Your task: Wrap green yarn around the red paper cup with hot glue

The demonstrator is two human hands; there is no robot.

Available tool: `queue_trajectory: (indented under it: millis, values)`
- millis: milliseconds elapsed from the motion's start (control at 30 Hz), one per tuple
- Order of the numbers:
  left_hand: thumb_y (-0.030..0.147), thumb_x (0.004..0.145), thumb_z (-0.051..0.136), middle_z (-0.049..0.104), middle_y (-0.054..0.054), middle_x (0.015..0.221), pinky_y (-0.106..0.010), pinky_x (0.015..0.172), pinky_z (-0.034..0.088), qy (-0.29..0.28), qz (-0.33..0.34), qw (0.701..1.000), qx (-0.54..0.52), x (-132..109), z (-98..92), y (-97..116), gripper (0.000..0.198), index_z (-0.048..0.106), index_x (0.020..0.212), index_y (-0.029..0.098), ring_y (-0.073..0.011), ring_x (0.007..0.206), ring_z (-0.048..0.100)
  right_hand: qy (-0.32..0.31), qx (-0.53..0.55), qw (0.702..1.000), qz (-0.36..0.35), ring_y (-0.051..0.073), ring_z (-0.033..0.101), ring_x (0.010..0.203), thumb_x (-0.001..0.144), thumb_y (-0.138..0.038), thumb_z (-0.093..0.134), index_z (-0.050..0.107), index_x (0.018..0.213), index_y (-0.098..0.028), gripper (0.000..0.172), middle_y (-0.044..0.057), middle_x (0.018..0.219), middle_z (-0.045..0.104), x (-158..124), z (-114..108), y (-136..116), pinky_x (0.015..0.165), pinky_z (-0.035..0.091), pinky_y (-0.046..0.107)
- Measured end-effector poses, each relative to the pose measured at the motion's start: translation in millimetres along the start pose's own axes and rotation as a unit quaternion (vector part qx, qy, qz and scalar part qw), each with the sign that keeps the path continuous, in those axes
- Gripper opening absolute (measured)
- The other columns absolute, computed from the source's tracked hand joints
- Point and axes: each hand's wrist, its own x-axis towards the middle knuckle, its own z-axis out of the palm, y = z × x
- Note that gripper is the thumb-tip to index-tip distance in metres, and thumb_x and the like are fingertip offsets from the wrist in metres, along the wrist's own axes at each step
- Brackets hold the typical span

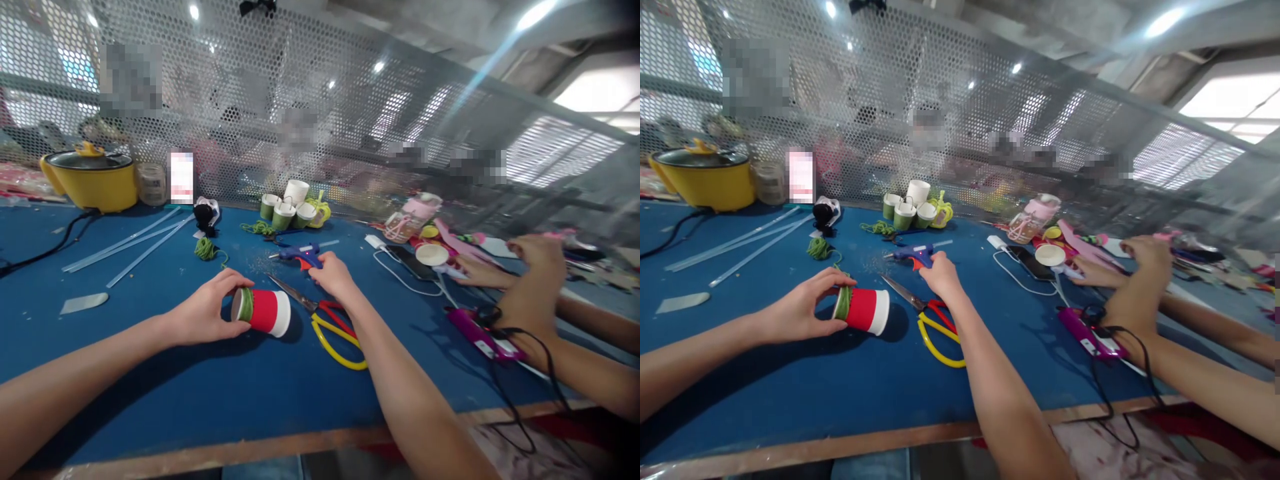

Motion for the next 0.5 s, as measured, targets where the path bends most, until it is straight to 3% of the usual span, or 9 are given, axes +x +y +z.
queue_trajectory:
  millis: [100, 167, 267, 400, 500]
  values:
    - [0.023, 0.065, 0.067, 0.050, -0.011, 0.113, -0.043, 0.092, 0.049, 0.007, 0.008, 1.000, 0.003, -0.4, 0.0, -0.8, 0.048, 0.050, 0.110, 0.016, -0.0245, 0.101, 0.057, 0.004, 0.077, 0.996, -0.034, 0.016, 0.064, 0.080, 0.077, -0.017, 0.053, 0.052, 0.109, -0.012, 0.033, 0.008, 0.090, 0.067, -16.8, -15.7, -3.6, 0.064, 0.047, 0.022]
    - [0.022, 0.065, 0.068, 0.051, -0.011, 0.113, -0.043, 0.092, 0.050, 0.009, 0.011, 1.000, 0.003, -0.4, 0.2, -1.2, 0.048, 0.051, 0.109, 0.017, -0.0243, 0.100, 0.057, -0.052, 0.186, 0.978, -0.074, 0.013, 0.060, 0.063, 0.077, -0.023, 0.055, 0.058, 0.090, -0.013, 0.017, 0.002, 0.068, 0.063, -30.7, -25.8, -6.9, 0.058, 0.046, 0.023]
    - [0.022, 0.065, 0.068, 0.051, -0.012, 0.113, -0.042, 0.093, 0.050, 0.008, 0.014, 1.000, 0.006, -0.2, 0.0, -2.0, 0.046, 0.051, 0.108, 0.015, -0.0244, 0.101, 0.058, -0.134, 0.314, 0.934, -0.106, 0.010, 0.052, 0.052, 0.074, -0.032, 0.061, 0.058, 0.073, -0.013, 0.019, -0.001, 0.057, 0.056, -49.6, -35.1, -12.7, 0.052, 0.044, 0.023]
    - [0.022, 0.065, 0.068, 0.053, -0.013, 0.112, -0.042, 0.092, 0.051, 0.006, 0.018, 1.000, 0.017, 0.0, -1.6, -4.1, 0.047, 0.052, 0.109, 0.014, -0.0250, 0.101, 0.059, -0.179, 0.327, 0.918, -0.133, 0.010, 0.054, 0.052, 0.074, -0.030, 0.060, 0.065, 0.087, -0.012, 0.022, 0.001, 0.062, 0.060, -67.4, -41.6, -21.4, 0.049, 0.044, 0.022]
    - [0.022, 0.067, 0.068, 0.055, -0.012, 0.110, -0.041, 0.090, 0.051, 0.008, 0.027, 0.999, 0.021, 0.5, -3.1, -5.6, 0.046, 0.053, 0.109, 0.015, -0.0248, 0.101, 0.059, -0.179, 0.277, 0.931, -0.159, 0.011, 0.054, 0.049, 0.075, -0.030, 0.059, 0.065, 0.080, -0.014, 0.018, -0.001, 0.055, 0.058, -78.5, -47.4, -25.8, 0.046, 0.044, 0.022]
